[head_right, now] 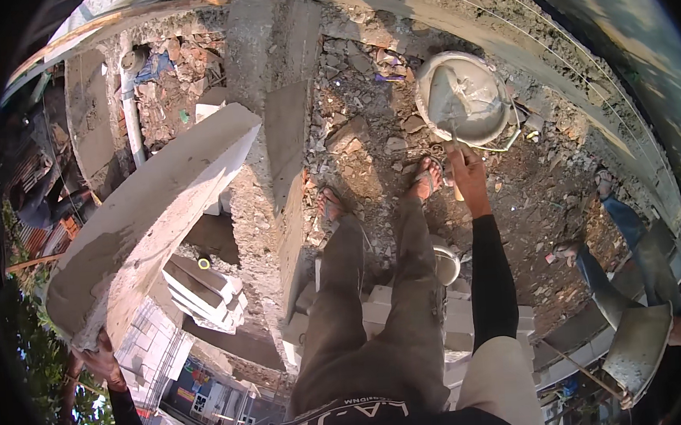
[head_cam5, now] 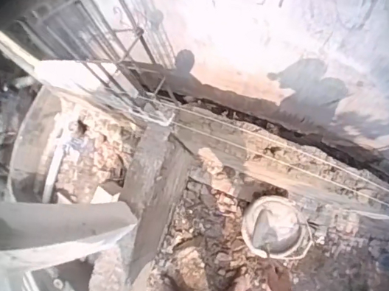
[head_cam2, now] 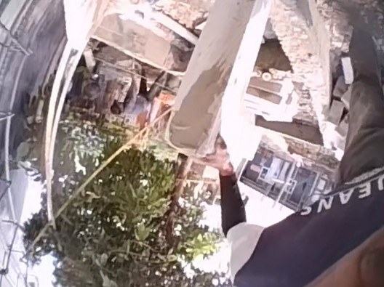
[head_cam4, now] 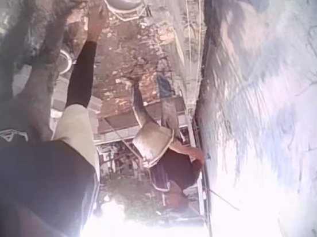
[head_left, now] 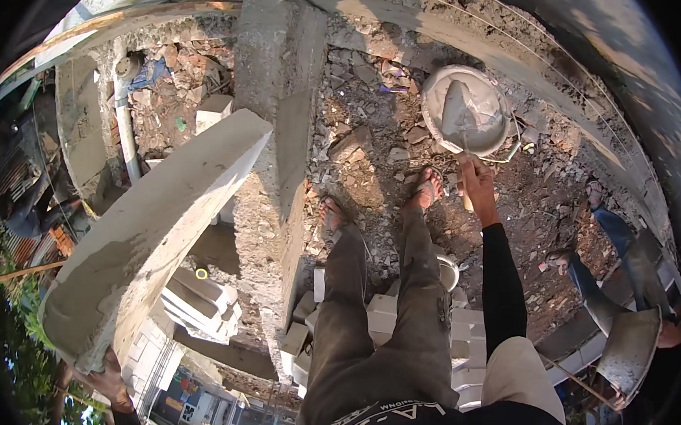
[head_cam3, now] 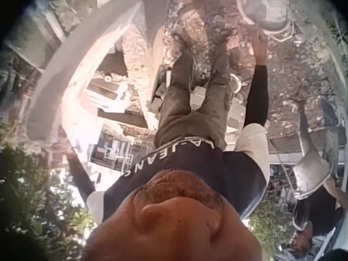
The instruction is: The person applies mortar onto foundation surfaces and concrete blocks using a trowel, then places the blocks along the wall structure and taps them into position with a hammer.
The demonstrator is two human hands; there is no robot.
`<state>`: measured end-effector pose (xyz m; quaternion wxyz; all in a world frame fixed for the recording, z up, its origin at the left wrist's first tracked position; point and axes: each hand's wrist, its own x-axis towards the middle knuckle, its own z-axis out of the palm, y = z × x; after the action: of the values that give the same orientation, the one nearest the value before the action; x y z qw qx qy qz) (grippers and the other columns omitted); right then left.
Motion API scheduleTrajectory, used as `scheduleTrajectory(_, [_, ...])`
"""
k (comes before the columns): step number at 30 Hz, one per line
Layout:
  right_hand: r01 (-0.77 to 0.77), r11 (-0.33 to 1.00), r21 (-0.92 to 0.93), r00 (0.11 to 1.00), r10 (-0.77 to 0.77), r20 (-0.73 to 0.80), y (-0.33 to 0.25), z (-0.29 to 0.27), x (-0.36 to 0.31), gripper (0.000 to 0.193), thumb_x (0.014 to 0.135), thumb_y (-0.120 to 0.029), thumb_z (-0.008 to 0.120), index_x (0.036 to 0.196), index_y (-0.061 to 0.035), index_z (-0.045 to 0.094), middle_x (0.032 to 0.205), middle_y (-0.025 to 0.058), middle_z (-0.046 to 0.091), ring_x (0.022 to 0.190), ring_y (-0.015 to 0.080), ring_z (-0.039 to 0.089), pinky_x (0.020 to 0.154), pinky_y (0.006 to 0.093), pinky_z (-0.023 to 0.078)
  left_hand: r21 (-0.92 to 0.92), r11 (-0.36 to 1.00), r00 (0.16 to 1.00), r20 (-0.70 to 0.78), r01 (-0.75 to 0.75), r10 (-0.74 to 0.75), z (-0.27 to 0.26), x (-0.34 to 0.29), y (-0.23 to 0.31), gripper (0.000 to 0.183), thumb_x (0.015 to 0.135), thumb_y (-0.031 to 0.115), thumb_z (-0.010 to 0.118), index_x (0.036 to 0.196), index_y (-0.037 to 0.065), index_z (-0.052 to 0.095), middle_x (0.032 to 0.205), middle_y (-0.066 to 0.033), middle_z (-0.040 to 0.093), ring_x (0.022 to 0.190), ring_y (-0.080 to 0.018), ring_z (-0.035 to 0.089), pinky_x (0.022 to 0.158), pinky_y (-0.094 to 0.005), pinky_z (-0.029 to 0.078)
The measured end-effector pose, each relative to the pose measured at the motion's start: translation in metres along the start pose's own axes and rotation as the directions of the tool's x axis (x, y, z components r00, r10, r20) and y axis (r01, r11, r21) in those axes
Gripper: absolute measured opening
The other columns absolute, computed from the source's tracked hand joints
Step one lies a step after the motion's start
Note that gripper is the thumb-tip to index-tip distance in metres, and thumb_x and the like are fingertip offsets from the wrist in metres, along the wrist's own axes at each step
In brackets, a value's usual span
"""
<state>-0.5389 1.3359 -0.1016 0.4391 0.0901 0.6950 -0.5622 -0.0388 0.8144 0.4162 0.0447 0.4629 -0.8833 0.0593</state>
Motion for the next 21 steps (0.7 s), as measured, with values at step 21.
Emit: scheduleTrajectory(21, [0.770, 0.634, -0.068, 0.583, -0.657, 0.478, -0.179, 0.345, -0.227, 0.037, 0.085, -0.018, 0.079, 0.117, -0.0041, 0.067, 0.086, 0.0089, 0.065, 0.073, 0.0265, 0.066, 0.066, 0.0365, 0.053, -0.195, 0.951, 0.966, 0.048, -0.241, 0.255, 0.020, 0.060, 0.148, 0.120, 0.058, 0.039, 0.085, 0.151, -0.012, 0.029, 0.134, -0.0224, 0.051, 0.121, -0.0341, 0.049, 0.108, -0.0473, 0.038])
